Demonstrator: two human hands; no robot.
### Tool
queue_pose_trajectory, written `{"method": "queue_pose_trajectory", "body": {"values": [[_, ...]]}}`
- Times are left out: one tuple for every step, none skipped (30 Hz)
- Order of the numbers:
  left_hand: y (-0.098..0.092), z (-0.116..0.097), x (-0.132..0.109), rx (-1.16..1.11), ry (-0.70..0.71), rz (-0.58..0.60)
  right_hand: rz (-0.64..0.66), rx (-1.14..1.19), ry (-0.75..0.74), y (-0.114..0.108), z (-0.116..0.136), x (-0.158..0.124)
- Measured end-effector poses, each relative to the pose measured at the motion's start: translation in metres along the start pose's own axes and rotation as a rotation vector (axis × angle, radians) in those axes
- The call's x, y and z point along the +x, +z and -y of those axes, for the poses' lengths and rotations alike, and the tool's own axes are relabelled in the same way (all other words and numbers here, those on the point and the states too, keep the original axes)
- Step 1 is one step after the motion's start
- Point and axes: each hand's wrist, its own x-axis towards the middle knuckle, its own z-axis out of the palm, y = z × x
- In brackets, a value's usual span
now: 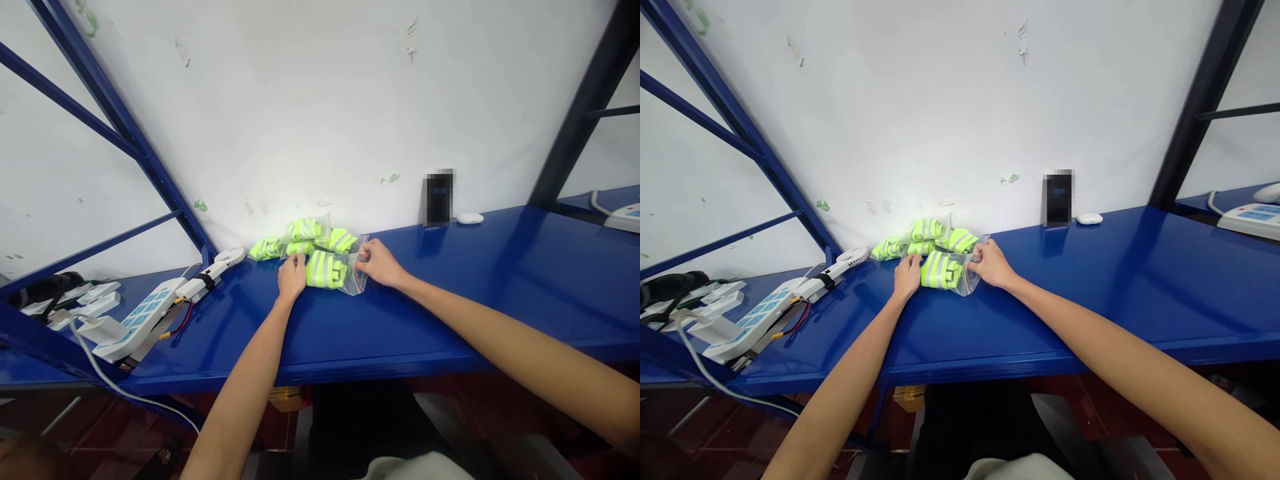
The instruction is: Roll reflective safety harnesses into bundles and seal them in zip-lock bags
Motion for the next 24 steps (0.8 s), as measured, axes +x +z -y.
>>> {"method": "queue_pose_trajectory", "body": {"values": [[0.000, 0.001, 0.000, 0.037, -0.017, 0.078, -0.006, -0.062, -0.007, -0.001, 0.001, 0.001], [-0.001, 0.001, 0.001, 0.076, -0.023, 0.139, -0.023, -0.109, -0.002, -0.003, 0.002, 0.001], [-0.001, 0.000, 0.001, 0.114, -0.018, 0.179, -0.046, -0.137, 0.011, -0.004, 0.005, 0.000], [-0.002, -0.001, 0.000, 0.145, -0.004, 0.202, -0.064, -0.146, 0.032, -0.006, 0.007, 0.000], [-0.002, -0.001, 0.000, 0.166, 0.014, 0.216, -0.063, -0.132, 0.051, -0.007, 0.009, -0.001], [-0.002, -0.001, -0.001, 0.178, 0.034, 0.226, -0.038, -0.098, 0.064, -0.008, 0.011, -0.002], [-0.002, -0.002, -0.001, 0.179, 0.054, 0.235, 0.008, -0.056, 0.064, -0.009, 0.013, -0.004], [-0.002, -0.001, -0.002, 0.173, 0.072, 0.243, 0.064, -0.019, 0.049, -0.009, 0.014, -0.005], [-0.001, -0.001, -0.002, 0.159, 0.087, 0.247, 0.120, 0.002, 0.021, -0.010, 0.014, -0.006], [-0.001, -0.001, -0.003, 0.138, 0.097, 0.245, 0.165, 0.003, -0.017, -0.010, 0.014, -0.006], [0.000, 0.000, -0.003, 0.112, 0.101, 0.236, 0.197, -0.013, -0.056, -0.010, 0.014, -0.007], [0.001, 0.000, -0.003, 0.080, 0.101, 0.221, 0.218, -0.036, -0.090, -0.010, 0.013, -0.007], [0.002, 0.000, -0.003, 0.046, 0.095, 0.204, 0.235, -0.057, -0.117, -0.009, 0.013, -0.007], [0.003, 0.000, -0.002, 0.008, 0.084, 0.185, 0.246, -0.074, -0.134, -0.009, 0.012, -0.007], [0.003, 0.000, -0.002, -0.032, 0.070, 0.170, 0.255, -0.089, -0.144, -0.009, 0.011, -0.007], [0.004, 0.000, -0.001, -0.080, 0.054, 0.162, 0.263, -0.098, -0.146, -0.009, 0.010, -0.006], [0.004, 0.000, -0.001, -0.138, 0.037, 0.168, 0.270, -0.101, -0.140, -0.010, 0.010, -0.006], [0.004, 0.000, 0.000, -0.207, 0.019, 0.186, 0.274, -0.099, -0.129, -0.010, 0.010, -0.006], [0.004, 0.001, 0.000, -0.287, 0.002, 0.213, 0.273, -0.094, -0.113, -0.010, 0.010, -0.005], [0.004, 0.001, 0.001, -0.370, -0.014, 0.242, 0.268, -0.089, -0.096, -0.011, 0.011, -0.005], [0.004, 0.001, 0.001, -0.451, -0.030, 0.266, 0.259, -0.085, -0.086, -0.011, 0.011, -0.005], [0.003, 0.002, 0.002, -0.525, -0.049, 0.281, 0.249, -0.085, -0.081, -0.011, 0.012, -0.005], [0.004, 0.003, 0.002, -0.594, -0.071, 0.287, 0.244, -0.090, -0.079, -0.011, 0.012, -0.005], [0.004, 0.003, 0.003, -0.656, -0.095, 0.287, 0.242, -0.092, -0.079, -0.011, 0.012, -0.006]]}}
